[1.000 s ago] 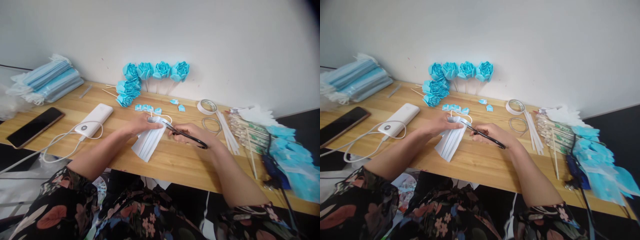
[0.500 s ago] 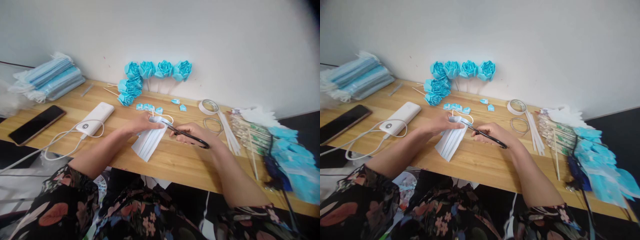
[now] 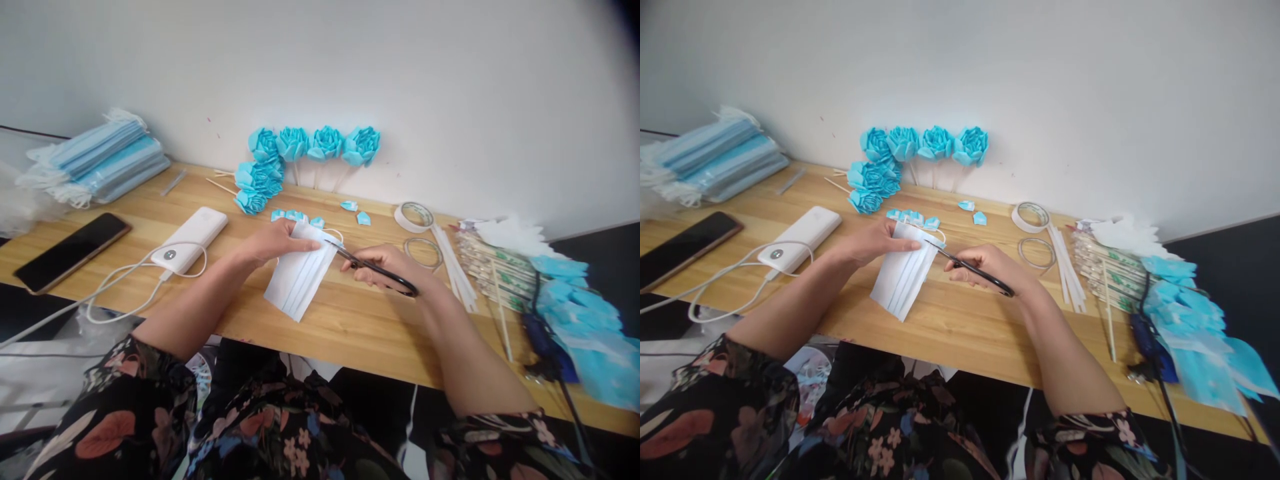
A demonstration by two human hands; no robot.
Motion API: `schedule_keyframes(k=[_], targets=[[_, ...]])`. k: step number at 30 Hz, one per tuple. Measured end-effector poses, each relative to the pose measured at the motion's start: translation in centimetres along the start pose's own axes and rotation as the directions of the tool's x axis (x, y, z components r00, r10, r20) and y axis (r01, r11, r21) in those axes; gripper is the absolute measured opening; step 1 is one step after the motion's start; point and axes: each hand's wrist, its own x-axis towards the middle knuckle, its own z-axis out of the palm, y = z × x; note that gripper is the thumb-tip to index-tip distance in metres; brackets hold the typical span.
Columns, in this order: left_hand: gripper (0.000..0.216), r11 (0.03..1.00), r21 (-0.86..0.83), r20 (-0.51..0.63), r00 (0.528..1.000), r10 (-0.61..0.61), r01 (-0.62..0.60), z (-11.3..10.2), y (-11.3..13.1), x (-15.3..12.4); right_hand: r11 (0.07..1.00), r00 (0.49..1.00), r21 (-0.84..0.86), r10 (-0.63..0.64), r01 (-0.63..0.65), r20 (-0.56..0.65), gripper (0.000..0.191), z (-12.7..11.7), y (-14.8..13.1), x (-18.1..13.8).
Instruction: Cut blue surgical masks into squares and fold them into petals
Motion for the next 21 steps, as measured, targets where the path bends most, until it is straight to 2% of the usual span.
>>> schedule_keyframes(k=[9,14,21], targets=[[0.041,0.994,-0.081,-0.002,0.998,-0.069,0.069,-0.04,-0.13,0.16,1.000,1.000,-0.024,-0.006,0.006,-0.009,0.051,-0.08,0.35,0.08],[0.042,0.992,-0.109,-0.009,0.998,-0.062,0.061,-0.13,0.04,0.04,1.000,1.000,-0.030,0.010,-0.010,-0.008,0.058,-0.04,-0.13,-0.01],[0.040,0.990,-0.128,-0.039,0.997,-0.061,0.056,-0.09,0.20,0.10,0.998,0.997,0.013,0.066,-0.065,-0.050,0.053,0.18,-0.27,0.05]])
